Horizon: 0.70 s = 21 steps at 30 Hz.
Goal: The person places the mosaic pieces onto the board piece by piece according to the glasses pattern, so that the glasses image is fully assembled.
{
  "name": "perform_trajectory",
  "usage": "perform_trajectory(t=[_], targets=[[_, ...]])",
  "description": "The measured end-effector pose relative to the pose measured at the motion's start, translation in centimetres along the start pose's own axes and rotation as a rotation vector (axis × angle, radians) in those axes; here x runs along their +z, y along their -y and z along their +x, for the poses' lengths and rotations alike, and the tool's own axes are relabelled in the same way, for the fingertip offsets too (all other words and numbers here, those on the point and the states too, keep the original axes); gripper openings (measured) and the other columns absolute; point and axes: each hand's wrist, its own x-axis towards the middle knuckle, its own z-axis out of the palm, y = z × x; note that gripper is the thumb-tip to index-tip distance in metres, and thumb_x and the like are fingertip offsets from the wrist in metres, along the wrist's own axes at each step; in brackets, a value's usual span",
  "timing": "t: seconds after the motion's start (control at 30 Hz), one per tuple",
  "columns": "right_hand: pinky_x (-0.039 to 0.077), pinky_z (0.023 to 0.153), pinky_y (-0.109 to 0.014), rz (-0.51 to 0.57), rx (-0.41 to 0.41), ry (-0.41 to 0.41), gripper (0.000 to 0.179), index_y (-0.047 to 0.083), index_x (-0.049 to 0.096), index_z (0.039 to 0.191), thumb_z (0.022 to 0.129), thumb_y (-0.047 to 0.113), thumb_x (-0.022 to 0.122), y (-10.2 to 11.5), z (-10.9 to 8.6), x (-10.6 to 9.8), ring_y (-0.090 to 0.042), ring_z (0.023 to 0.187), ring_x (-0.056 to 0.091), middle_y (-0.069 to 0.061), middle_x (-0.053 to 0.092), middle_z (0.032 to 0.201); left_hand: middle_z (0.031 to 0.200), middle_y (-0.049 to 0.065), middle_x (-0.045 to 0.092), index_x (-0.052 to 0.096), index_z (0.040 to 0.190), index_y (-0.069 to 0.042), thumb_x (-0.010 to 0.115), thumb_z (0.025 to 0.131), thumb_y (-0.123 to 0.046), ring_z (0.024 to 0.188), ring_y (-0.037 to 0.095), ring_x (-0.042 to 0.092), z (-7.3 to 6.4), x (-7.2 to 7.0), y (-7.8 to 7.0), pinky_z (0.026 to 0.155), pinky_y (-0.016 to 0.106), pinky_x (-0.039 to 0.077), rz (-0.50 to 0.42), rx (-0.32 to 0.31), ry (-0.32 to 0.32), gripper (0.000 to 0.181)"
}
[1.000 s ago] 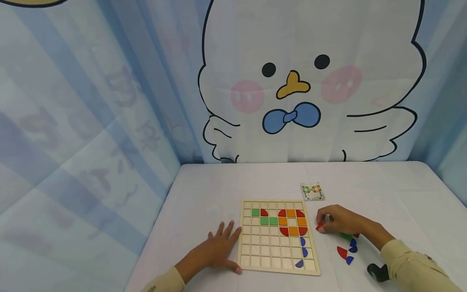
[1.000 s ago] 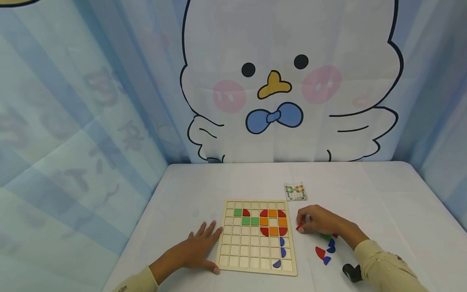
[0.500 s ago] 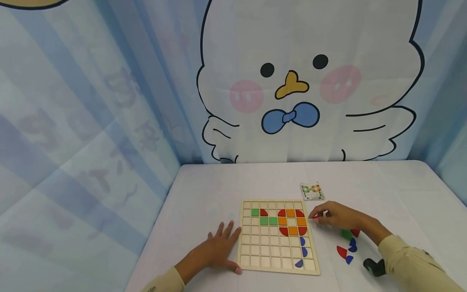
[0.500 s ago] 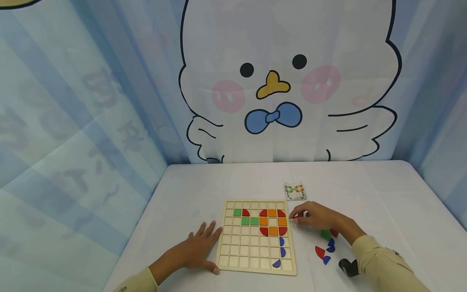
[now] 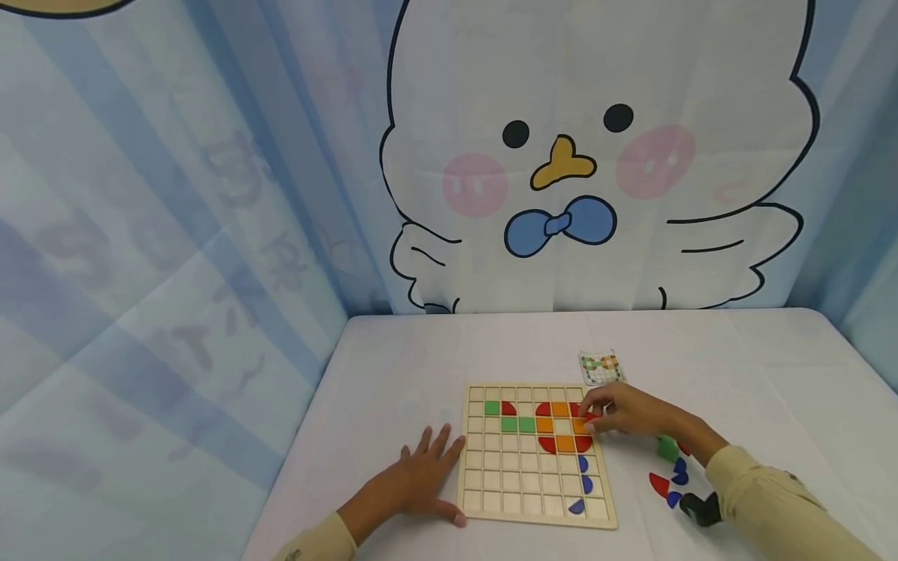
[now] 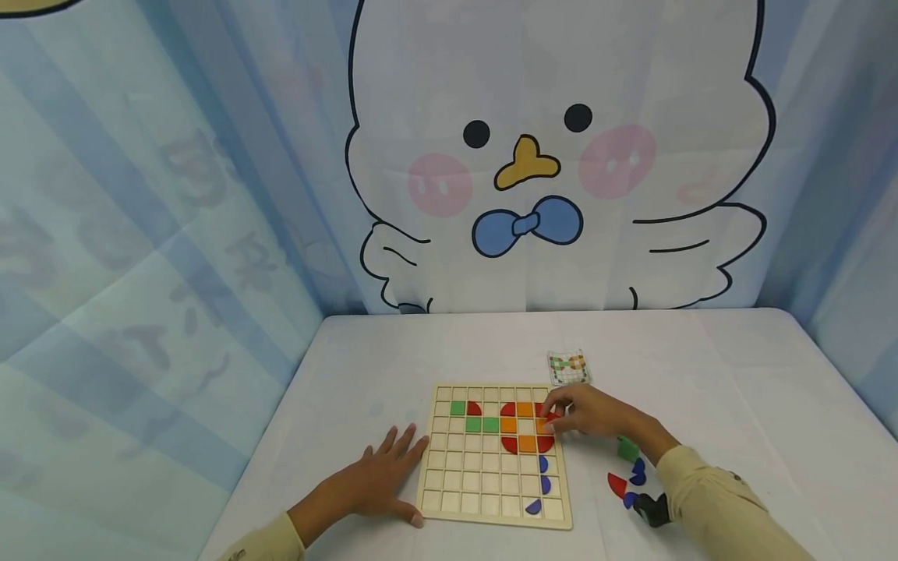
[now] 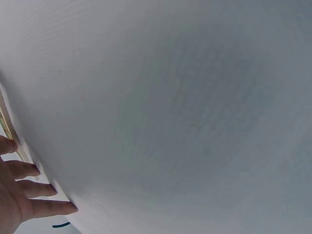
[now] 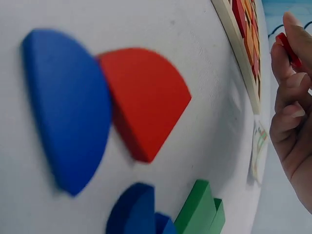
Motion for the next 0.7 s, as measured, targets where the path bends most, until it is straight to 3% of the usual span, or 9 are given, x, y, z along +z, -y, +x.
perform_trajectory(t=[0.3,0.57,0.7], targets=[[0.046,0.053,-0.022,0.08,-0.055,0.021,0.028,0.006,0.072,0.114,0.091,0.023,0.075,0.9,1.5,0.3,-0.007,0.059,0.051,-0.001,0.059,0.082,0.169,0.012,0.013,0.021,0.162,-0.025,0.069,0.067,-0.081,0.153,0.044,0.015,0.1,0.2,0.2,0.109,0.07,0.033,-0.008,0.007,0.001,0.12],[0.047,0.053,-0.02,0.147,-0.132,0.069,0.032,0.001,0.07,0.121,0.093,0.017,0.072,1.4,2.9,0.9,-0.005,0.057,0.051,-0.001,0.062,0.083,0.169,0.011,0.012,0.02,0.162,-0.026,0.068,0.066,-0.082,0.153,0.044,0.015,0.4,0.5,0.4,0.109,0.07,0.033,-0.009,0.007,-0.002,0.12],[0.047,0.058,-0.02,0.128,-0.152,0.051,0.03,0.004,0.071,0.119,0.093,0.018,0.073,1.8,3.8,1.5,-0.005,0.064,0.053,0.0,0.063,0.084,0.17,0.011,0.012,0.02,0.162,-0.026,0.069,0.066,-0.081,0.153,0.044,0.014,0.4,0.5,0.4,0.109,0.07,0.033,-0.009,0.005,0.0,0.12]])
